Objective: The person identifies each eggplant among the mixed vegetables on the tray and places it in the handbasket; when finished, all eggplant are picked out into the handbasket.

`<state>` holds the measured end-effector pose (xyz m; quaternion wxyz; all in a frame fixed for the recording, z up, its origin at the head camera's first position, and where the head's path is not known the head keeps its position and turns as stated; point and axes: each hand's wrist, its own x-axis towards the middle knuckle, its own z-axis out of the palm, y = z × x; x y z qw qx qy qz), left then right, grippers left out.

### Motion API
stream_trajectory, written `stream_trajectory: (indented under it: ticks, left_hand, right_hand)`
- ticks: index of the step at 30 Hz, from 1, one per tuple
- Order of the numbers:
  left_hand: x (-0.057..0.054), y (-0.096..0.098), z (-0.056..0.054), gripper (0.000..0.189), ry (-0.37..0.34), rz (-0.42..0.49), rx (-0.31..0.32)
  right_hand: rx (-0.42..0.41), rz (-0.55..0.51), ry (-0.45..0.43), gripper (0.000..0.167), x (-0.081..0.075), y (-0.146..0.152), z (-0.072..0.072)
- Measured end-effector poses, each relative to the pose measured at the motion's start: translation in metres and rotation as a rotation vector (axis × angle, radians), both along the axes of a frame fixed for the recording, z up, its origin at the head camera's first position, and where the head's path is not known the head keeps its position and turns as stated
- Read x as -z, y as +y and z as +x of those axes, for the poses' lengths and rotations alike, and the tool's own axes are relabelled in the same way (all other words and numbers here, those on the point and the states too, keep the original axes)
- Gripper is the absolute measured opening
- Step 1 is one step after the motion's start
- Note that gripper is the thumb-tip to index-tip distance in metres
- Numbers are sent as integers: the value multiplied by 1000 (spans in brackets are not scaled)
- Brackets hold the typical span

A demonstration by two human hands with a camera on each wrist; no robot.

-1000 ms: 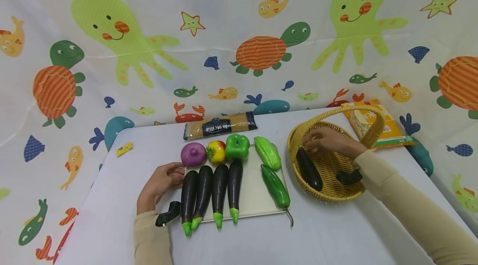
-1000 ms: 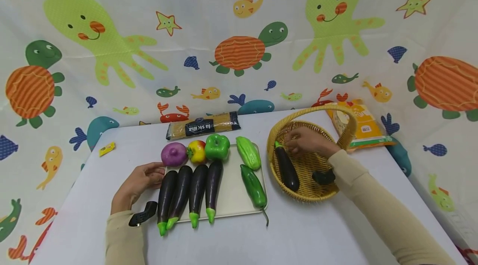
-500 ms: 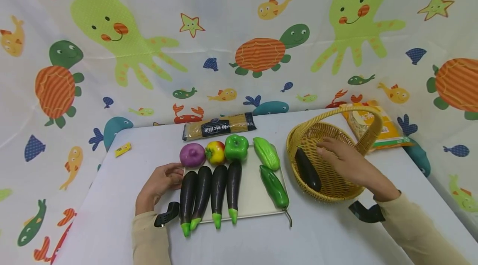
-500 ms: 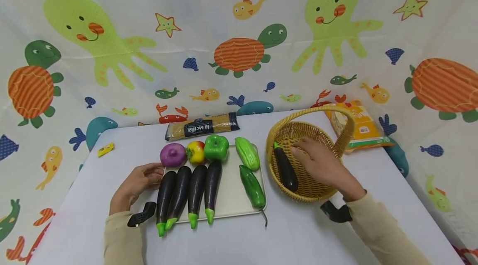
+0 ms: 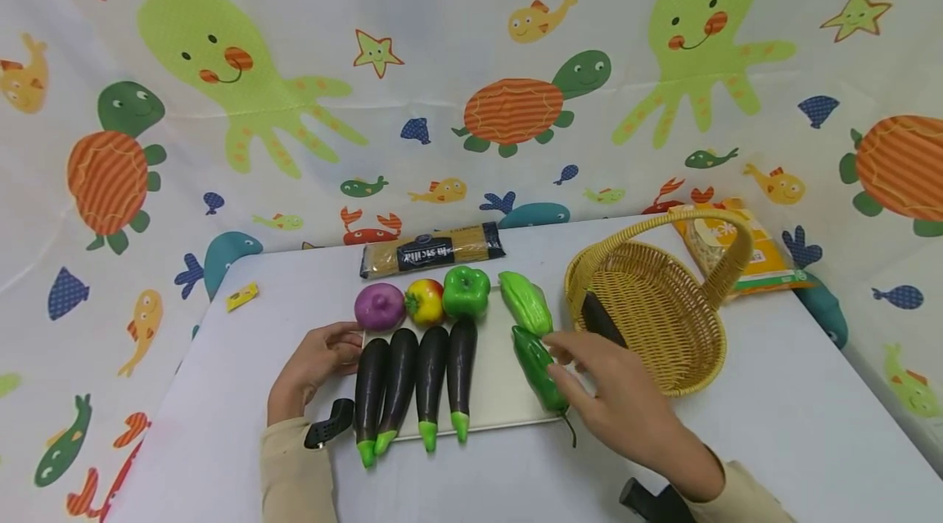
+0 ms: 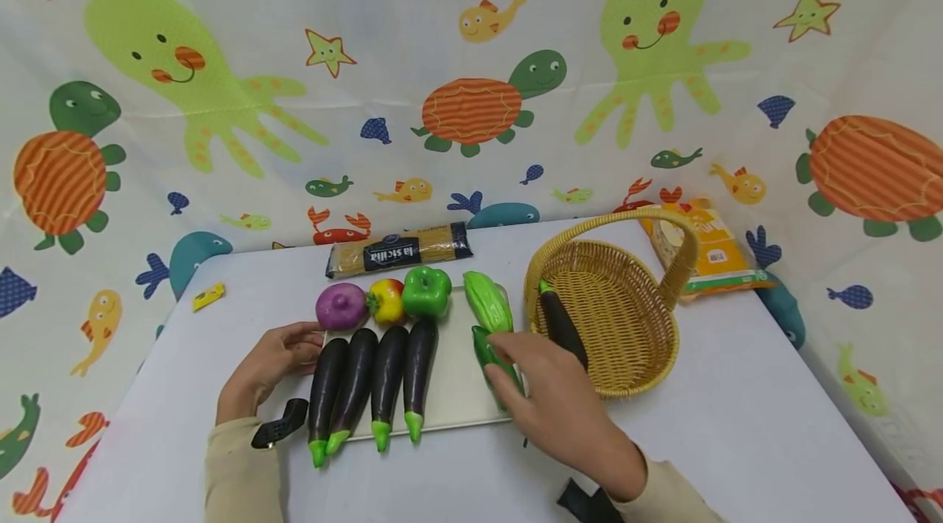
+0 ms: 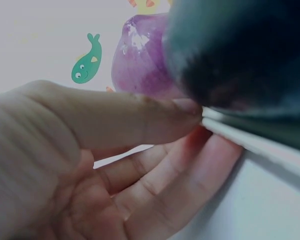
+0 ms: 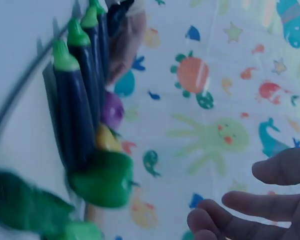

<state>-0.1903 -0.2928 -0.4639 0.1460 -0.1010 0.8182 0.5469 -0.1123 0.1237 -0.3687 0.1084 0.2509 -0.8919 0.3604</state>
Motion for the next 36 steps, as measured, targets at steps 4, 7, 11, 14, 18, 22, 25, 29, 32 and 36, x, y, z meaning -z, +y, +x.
stream_trajectory:
  ticks: [4,7,11,14,18,22,25,29,32,36]
  left_hand:
    - [-1,0,0,53,0,10,4]
    - [0,0,0,54,-6,15,-6]
    - [1,0,0,54,-10,21,-14]
    - [1,1,-1,53,-4,19,-8]
    - [0,2,-1,53,-1,10,-10]
    - [-1,0,-1,53,-2,4,-11]
    - [-1,0,0,53,-2,7,-10]
    - [0,-1,0,53,-8,14,-13]
    - [0,-1,-1,54,-11,18,-12]
    - [0,-1,0,54,-9,15,-13]
  right_hand:
    - [-101,14,-193,24,18,-30,-11]
    - [-182,68,-276,31,36,-48,-17]
    - [-291,158,-333,41,54,-65,-17]
    - [-326,219,-360,43,61,-73,-13]
    - [-333,262,-362,43,66,-80,-9]
    - [-334,269,-356,43,70,-83,-8]
    - [-335,257,-360,42,72,-84,-8]
    - [-333,225,-355,38,73,-82,-8]
    - [-314,218,-321,35,72,-79,-6]
    - [-280,222,-232,33,69,-75,-3]
